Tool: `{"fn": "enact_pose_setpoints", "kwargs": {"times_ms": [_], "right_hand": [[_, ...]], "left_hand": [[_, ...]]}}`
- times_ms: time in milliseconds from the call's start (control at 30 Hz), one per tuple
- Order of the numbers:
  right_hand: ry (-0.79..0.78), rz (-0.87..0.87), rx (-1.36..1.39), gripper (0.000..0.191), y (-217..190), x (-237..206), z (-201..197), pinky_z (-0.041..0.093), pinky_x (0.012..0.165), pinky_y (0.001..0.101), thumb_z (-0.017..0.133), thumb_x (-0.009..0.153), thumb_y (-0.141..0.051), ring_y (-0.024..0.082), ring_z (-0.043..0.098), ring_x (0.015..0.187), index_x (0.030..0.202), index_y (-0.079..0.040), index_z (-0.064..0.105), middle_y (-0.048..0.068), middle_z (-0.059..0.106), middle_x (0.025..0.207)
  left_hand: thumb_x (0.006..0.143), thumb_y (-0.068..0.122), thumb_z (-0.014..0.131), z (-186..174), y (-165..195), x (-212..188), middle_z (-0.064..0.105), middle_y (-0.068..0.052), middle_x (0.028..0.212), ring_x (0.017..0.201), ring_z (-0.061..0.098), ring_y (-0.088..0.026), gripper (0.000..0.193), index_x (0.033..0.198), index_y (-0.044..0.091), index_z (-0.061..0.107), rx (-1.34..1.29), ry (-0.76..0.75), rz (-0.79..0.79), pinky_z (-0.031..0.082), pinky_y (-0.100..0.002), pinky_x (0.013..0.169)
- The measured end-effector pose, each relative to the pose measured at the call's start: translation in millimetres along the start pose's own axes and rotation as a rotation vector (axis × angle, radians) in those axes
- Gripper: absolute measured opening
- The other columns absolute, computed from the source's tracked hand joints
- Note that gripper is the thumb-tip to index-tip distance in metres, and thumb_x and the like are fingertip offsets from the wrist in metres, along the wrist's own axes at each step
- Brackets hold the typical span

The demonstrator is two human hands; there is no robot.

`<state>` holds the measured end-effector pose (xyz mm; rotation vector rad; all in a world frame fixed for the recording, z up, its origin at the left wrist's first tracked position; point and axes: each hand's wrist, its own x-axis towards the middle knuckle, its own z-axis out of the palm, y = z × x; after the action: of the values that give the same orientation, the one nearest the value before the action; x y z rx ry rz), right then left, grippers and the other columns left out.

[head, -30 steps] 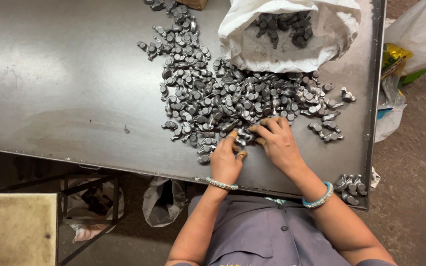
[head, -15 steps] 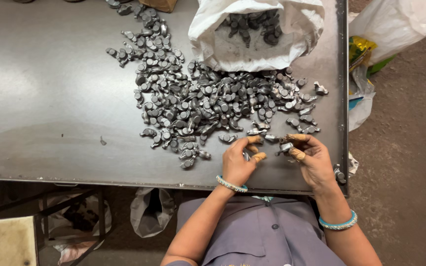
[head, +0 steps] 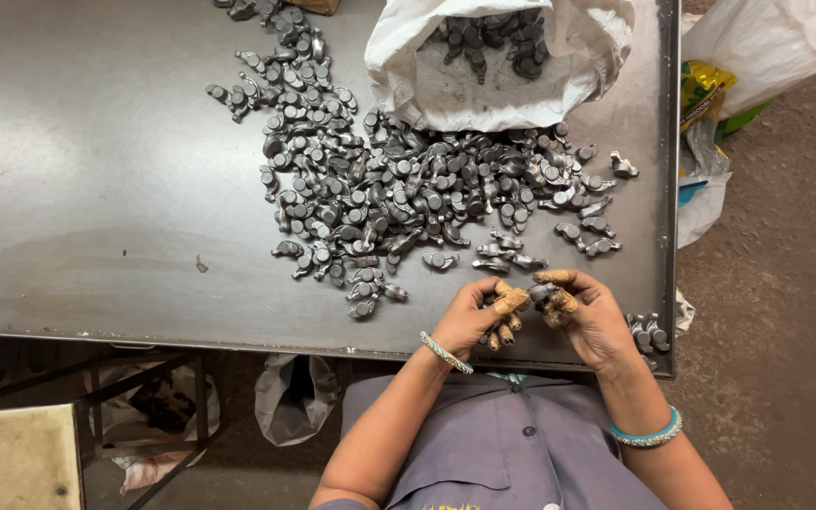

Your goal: The person picks small gray metal castings one at a time from a pile on a metal table, turns them over in their hands, and places them into a white bag at the top of the table. They occasionally gather several pieces in one hand before transferring them to the bag.

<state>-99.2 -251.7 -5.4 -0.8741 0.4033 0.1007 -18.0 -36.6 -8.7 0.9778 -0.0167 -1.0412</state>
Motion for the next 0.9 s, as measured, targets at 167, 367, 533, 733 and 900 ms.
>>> {"fn": "enact_pose_setpoints", "kwargs": {"times_ms": [167, 367, 533, 733, 900], "right_hand": [[0.024, 0.001, -0.062, 0.031, 3, -2, 0, 0.05, 0.06, 0.0244, 0.081, 0.09, -0.014, 0.01, 0.063, 0.074, 0.113, 0.002, 0.068, 0.005, 0.072, 0.094], [0.031, -0.337, -0.843, 0.025, -21, -9, 49, 0.055, 0.074, 0.0291, 0.081, 0.082, -0.003, 0.018, 0.065, 0.09, 0.106, 0.001, 0.074, 0.005, 0.067, 0.105], [0.232, -0.725, -1.635, 0.049, -30, 21, 81, 0.051, 0.084, 0.0433, 0.082, 0.065, -0.001, 0.034, 0.057, 0.1, 0.111, 0.003, 0.068, 0.015, 0.067, 0.109], [0.257, -0.301, -1.029, 0.038, -17, 31, 45, 0.056, 0.078, 0.0331, 0.078, 0.081, 0.005, 0.019, 0.067, 0.089, 0.117, -0.003, 0.069, 0.009, 0.069, 0.106], [0.017, -0.237, -0.198, 0.037, -14, 21, 12, 0.06, 0.091, 0.0365, 0.067, 0.085, 0.014, 0.02, 0.07, 0.105, 0.119, 0.0, 0.06, 0.011, 0.069, 0.115]], "left_hand": [[0.106, 0.028, 0.063, -2, 2, -3, 0.07, -0.003, 0.078, 0.058, 0.065, -0.007, 0.023, 0.11, 0.006, 0.066, -0.053, -0.064, -0.04, 0.045, -0.018, 0.043], [0.105, 0.038, 0.056, -10, 2, -4, 0.073, -0.006, 0.079, 0.059, 0.068, -0.01, 0.035, 0.114, 0.006, 0.067, -0.238, -0.016, -0.061, 0.048, -0.019, 0.042], [0.105, 0.03, 0.064, -17, 14, -7, 0.073, -0.009, 0.086, 0.067, 0.071, -0.013, 0.032, 0.117, 0.001, 0.066, -0.242, 0.033, 0.044, 0.052, -0.023, 0.049], [0.091, 0.012, 0.076, -8, 41, -20, 0.075, -0.004, 0.09, 0.068, 0.07, -0.01, 0.056, 0.144, 0.005, 0.06, -0.106, 0.144, 0.117, 0.05, -0.022, 0.049], [0.084, 0.008, 0.078, 0, 46, -16, 0.072, -0.004, 0.086, 0.065, 0.071, -0.012, 0.081, 0.156, 0.011, 0.041, 0.019, 0.155, 0.135, 0.052, -0.022, 0.048]]}}
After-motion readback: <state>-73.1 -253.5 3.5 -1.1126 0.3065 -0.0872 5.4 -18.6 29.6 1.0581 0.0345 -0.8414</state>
